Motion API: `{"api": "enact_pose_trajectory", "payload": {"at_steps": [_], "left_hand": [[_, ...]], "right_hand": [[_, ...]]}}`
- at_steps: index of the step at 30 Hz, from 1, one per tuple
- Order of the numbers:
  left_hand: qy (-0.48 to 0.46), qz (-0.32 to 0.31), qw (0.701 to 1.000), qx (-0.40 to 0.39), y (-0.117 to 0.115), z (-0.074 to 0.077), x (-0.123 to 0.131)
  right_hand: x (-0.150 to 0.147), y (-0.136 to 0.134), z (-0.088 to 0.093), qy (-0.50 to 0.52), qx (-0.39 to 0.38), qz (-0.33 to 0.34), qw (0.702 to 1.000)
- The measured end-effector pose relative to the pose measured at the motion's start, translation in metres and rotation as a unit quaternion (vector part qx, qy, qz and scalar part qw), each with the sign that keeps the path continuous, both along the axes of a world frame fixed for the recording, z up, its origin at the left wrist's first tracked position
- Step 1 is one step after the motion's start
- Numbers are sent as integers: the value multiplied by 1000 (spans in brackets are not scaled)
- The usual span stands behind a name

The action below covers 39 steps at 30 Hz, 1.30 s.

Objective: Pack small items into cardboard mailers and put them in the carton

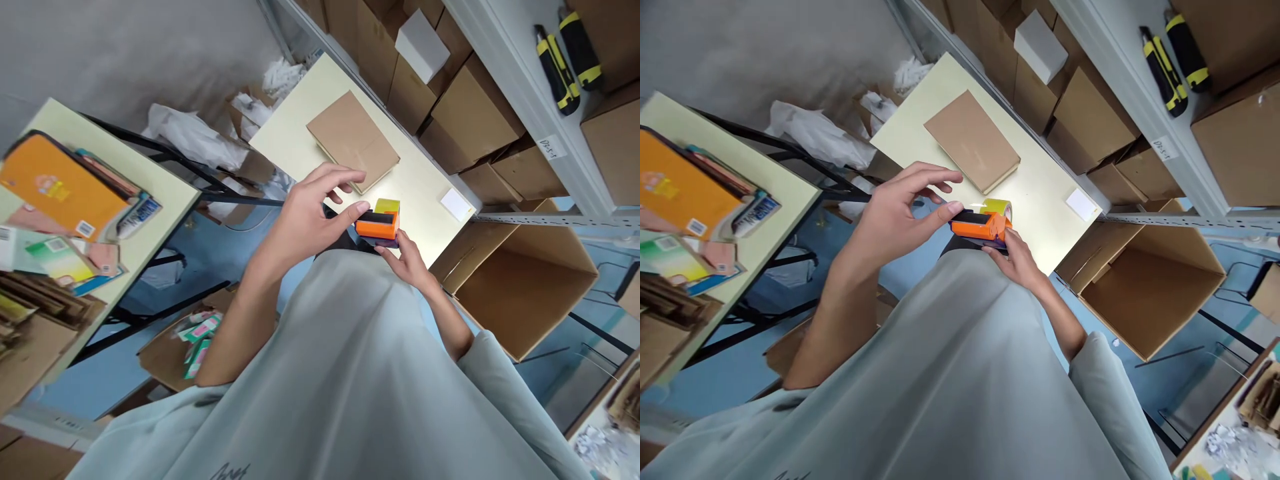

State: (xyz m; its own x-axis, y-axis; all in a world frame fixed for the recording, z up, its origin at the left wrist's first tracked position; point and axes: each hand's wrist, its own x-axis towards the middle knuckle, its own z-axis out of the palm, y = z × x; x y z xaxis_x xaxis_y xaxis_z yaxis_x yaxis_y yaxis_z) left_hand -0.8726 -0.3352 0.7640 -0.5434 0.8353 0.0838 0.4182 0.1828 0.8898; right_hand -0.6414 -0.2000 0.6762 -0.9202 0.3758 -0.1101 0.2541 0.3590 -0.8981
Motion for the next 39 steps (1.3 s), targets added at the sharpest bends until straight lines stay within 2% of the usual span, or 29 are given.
{"api": "enact_pose_trajectory", "payload": {"at_steps": [6,9,11,13,16,19,23,25,28,30,33,36,39], "left_hand": [[-41,-67,996,-40,0,1,-5],[-66,-46,996,-31,-1,-7,-3],[-89,-19,996,-11,-2,-20,0],[-108,10,994,15,-3,-40,5],[-134,48,989,37,-9,-83,15],[-171,113,978,33,-23,-135,21],[-219,230,948,35,-40,-212,17],[-255,259,931,41,-36,-250,12],[-308,291,905,53,-12,-297,6],[-333,303,890,67,7,-318,2],[-356,316,876,82,32,-337,-7],[-362,331,868,68,47,-347,-15],[-348,327,877,49,58,-351,-21]], "right_hand": [[11,15,12,-9,84,62,994],[11,19,16,-26,81,74,994],[10,21,16,-55,66,76,993],[8,22,14,-91,46,80,992],[13,27,6,-153,29,92,984],[29,37,-2,-230,48,128,963],[48,56,-18,-330,121,170,921],[47,62,-32,-359,164,171,903],[32,61,-62,-402,235,152,872],[20,57,-83,-427,278,127,851],[7,50,-111,-442,309,99,836],[2,46,-130,-431,312,84,842],[0,43,-141,-417,309,73,851]]}}
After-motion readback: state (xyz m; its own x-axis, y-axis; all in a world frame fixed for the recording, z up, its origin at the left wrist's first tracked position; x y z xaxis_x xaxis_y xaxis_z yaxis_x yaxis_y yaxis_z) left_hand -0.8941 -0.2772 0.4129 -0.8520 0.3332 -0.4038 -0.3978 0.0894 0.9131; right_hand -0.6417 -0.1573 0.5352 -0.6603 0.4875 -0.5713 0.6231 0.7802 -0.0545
